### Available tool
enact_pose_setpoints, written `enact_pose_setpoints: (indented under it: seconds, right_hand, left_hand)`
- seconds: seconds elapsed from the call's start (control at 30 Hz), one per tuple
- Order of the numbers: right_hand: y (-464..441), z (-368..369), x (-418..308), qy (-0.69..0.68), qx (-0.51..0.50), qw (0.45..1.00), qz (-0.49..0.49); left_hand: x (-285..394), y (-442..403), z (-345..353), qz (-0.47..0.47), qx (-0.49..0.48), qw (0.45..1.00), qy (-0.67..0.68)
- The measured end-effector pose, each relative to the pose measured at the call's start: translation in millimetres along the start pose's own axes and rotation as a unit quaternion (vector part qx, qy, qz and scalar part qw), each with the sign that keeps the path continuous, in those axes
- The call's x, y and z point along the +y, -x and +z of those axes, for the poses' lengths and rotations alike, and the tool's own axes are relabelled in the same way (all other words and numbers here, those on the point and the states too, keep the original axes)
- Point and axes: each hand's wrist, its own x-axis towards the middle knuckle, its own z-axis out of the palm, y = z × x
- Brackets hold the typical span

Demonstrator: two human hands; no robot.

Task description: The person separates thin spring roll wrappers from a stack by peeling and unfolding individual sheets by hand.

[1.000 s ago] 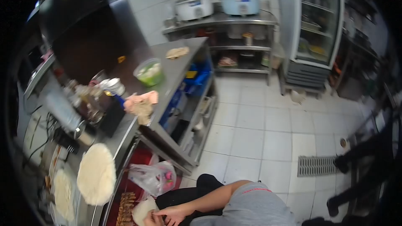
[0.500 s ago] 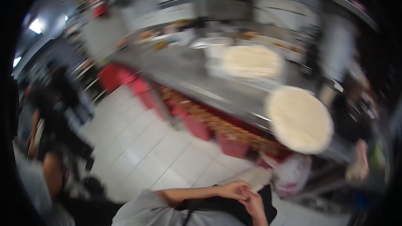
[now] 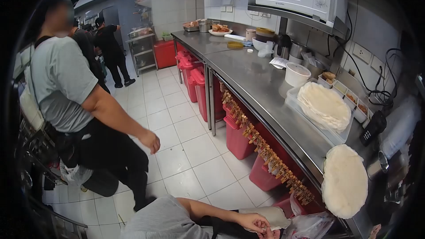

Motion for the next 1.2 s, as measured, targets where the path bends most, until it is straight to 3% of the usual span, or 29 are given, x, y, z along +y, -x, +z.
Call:
enact_pose_setpoints:
  seconds: [0.5, 0.57, 0.67, 0.77, 0.97, 1.07, 1.2]
  right_hand:
    - [-1.8, -0.4, -2.6, 0.037, 0.01, 0.999, -0.016]
    - [-2.2, 3.2, -5.5, 0.033, 0.0, 0.999, -0.023]
    - [3.5, 6.0, -5.1, 0.022, -0.002, 0.999, -0.029]
    - [11.0, 7.2, -6.0, 0.003, 0.001, 0.999, -0.032]
    - [12.9, 5.1, -4.4, -0.006, 0.02, 0.999, -0.039]
    - [3.2, -2.2, 2.3, -0.013, 0.018, 0.999, -0.033]
    - [-1.8, -4.4, 3.4, 0.043, 0.015, 0.998, -0.052]
  left_hand:
    - [0.6, 0.8, 4.6, 0.002, 0.008, 0.999, 0.048]
    - [-38.9, -4.0, -4.6, 0.011, -0.006, 0.999, 0.032]
    - [-44.3, -9.8, -8.0, 0.012, 0.041, 0.999, 0.019]
    - [-25.7, -8.8, -7.1, 0.001, 0.006, 0.994, 0.106]
    - [-20.7, -12.5, -3.8, -0.013, 0.002, 0.997, 0.071]
    - [-5.7, -4.7, -4.8, -0.037, -0.035, 0.999, -0.017]
    - [-35.8, -7.0, -1.3, -0.01, -0.019, 0.999, 0.032]
